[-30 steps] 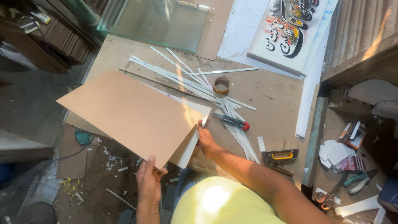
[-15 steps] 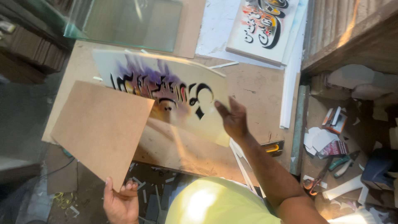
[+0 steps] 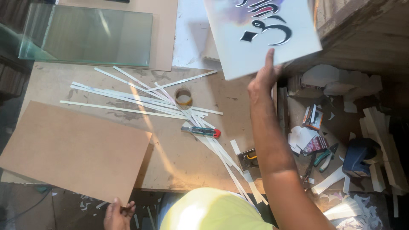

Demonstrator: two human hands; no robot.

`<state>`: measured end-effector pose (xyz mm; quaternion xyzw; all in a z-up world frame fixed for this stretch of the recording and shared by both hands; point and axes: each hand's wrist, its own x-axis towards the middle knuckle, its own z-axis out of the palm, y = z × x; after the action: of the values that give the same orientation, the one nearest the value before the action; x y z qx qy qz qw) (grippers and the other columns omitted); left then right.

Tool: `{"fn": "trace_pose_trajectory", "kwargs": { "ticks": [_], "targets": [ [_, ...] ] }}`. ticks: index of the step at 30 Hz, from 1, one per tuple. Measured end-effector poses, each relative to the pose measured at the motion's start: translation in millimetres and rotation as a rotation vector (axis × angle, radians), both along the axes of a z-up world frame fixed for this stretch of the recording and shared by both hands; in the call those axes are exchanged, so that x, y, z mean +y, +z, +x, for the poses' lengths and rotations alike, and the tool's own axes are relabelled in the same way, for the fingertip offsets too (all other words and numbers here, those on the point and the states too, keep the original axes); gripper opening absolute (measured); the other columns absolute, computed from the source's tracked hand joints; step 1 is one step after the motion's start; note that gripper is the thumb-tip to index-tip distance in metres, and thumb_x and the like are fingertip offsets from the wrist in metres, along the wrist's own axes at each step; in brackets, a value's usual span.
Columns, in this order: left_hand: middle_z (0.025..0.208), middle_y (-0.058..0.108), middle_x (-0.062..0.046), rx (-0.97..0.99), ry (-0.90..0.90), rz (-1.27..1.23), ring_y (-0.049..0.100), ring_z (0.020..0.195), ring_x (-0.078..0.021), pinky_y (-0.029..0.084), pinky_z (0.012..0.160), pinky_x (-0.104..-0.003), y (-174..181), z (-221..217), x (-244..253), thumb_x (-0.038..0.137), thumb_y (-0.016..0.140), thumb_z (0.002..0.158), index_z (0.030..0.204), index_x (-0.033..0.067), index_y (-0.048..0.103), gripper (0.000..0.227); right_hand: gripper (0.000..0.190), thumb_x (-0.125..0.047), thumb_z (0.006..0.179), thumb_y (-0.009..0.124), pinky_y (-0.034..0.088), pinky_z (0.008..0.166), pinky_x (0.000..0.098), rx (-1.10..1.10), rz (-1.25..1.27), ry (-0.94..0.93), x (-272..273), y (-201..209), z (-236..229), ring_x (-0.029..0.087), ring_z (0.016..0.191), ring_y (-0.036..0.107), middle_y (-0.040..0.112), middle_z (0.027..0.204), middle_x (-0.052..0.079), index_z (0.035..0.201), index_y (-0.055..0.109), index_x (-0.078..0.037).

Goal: The person trims the edges of rectangular cardboard sheets using a utility knife and a straightedge. They repeatedly align the straightedge, cut along the edge, and stack the trimmed sheets on the table.

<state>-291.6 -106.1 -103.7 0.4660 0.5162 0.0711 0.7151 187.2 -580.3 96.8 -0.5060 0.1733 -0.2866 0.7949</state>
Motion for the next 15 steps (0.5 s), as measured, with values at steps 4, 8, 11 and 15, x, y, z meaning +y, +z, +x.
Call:
{"fn": "trace_pose_trajectory", "kwargs": {
  "ticks": [4,8,11,15],
  "targets": [
    [0.107,0.066,-0.026,0.573,-0.5,0.525,0.067,0.101,-0.0416,0.058,0.082,-0.051,-6,9,2,0.049,0.077,0.088,0.133,-0.0073,0.063,0.073,0.068,-0.042,0.098,0.062,0.059,0.068,0.0382,0.467,-0.122,0.312,8,-46,4,0.025,0.09,0.068,0.064,0.119,0.017,0.147,0.037,-0.002],
    [0.132,0.056,-0.028,0.492,-0.542,1.008,0.053,0.126,-0.042,0.051,0.099,-0.053,39,35,-8,0.048,0.087,0.074,0.143,-0.0013,0.054,0.091,0.041,-0.025,0.096,0.068,0.056,0.071,0.0349,0.504,-0.86,0.399,46,-90,-107,0.02,0.081,0.072,0.076,0.094,0.01,0.13,0.064,-0.003],
    [0.137,0.055,-0.022,0.352,-0.638,1.123,0.049,0.131,-0.0408,0.043,0.11,-0.054,76,92,-13,0.043,0.088,0.069,0.143,0.0069,0.057,0.089,0.042,-0.024,0.087,0.075,0.055,0.079,0.0451,0.509,-1.227,0.425,77,-99,-210,0.035,0.089,0.069,0.069,0.104,0.016,0.123,0.066,-0.005],
    [0.151,0.044,-0.02,-0.102,-1.042,1.552,0.038,0.145,-0.04,0.031,0.121,-0.057,108,195,-3,0.037,0.091,0.073,0.144,0.0058,0.048,0.089,0.068,-0.026,0.079,0.081,0.05,0.09,0.0485,0.684,-1.45,0.549,105,-94,-292,0.039,0.114,0.053,0.056,0.12,0.018,0.135,0.052,0.0]
  ]
}}
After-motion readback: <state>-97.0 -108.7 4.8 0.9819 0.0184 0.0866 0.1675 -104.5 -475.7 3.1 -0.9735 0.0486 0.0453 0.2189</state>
